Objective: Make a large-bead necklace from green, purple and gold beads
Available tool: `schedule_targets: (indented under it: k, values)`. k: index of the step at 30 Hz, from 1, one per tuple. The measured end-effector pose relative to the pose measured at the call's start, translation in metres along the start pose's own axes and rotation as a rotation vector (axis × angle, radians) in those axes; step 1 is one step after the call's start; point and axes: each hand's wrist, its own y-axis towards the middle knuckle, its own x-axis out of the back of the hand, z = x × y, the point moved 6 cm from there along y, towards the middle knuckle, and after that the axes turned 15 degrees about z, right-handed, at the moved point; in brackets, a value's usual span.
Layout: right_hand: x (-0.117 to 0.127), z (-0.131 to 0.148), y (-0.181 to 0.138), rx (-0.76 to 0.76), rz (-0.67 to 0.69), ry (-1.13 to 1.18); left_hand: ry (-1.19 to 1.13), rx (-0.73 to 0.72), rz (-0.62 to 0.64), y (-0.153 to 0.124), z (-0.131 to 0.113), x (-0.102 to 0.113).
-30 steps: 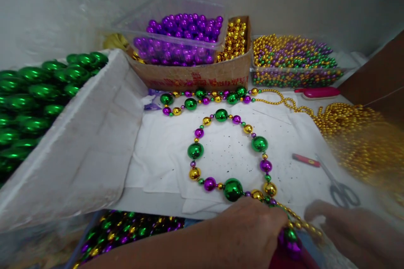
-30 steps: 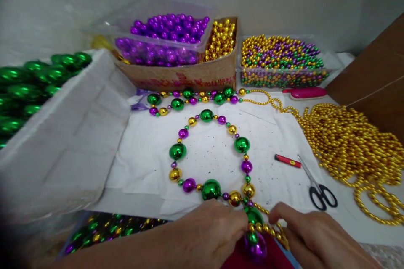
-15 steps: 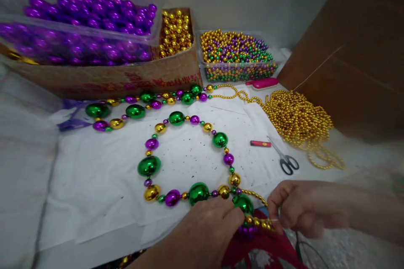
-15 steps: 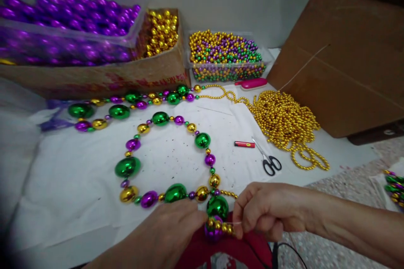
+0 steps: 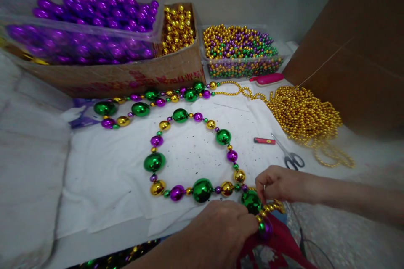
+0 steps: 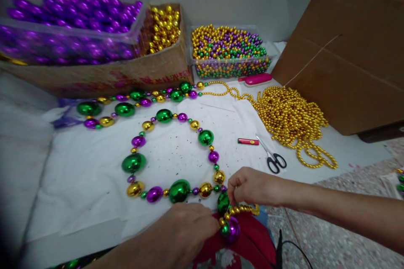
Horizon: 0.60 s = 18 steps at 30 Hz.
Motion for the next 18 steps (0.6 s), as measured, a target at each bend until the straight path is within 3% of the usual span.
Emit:
schedule_targets:
  k: [2, 5, 8, 12, 18]
  values:
    - [0.007, 0.019, -0.005, 0.098, -0.106, -0.181, -0.04, 0.102, -0.092, 0.0, 0.014, 0.003]
    - [0.009, 0.031, -0.014, 0.124, -0.166, -0.223, -0.202, 0.27, -0.27, -0.008, 0.036, 0.011]
    - [0.006, 0.028, -0.013, 0.112, -0.114, -0.14, -0.272, 0.223, -0.359, -0.014, 0.038, 0.015]
    - [0.011, 0.016, -0.004, -0.006, -0.106, -0.041, -0.085, 0.007, -0.332, -0.01, 0.023, 0.012]
    - [-0.006, 0.02, -0.007, 0.024, 0.056, 0.344, 0.103, 0.121, -0.173, 0.003, 0.024, 0.003]
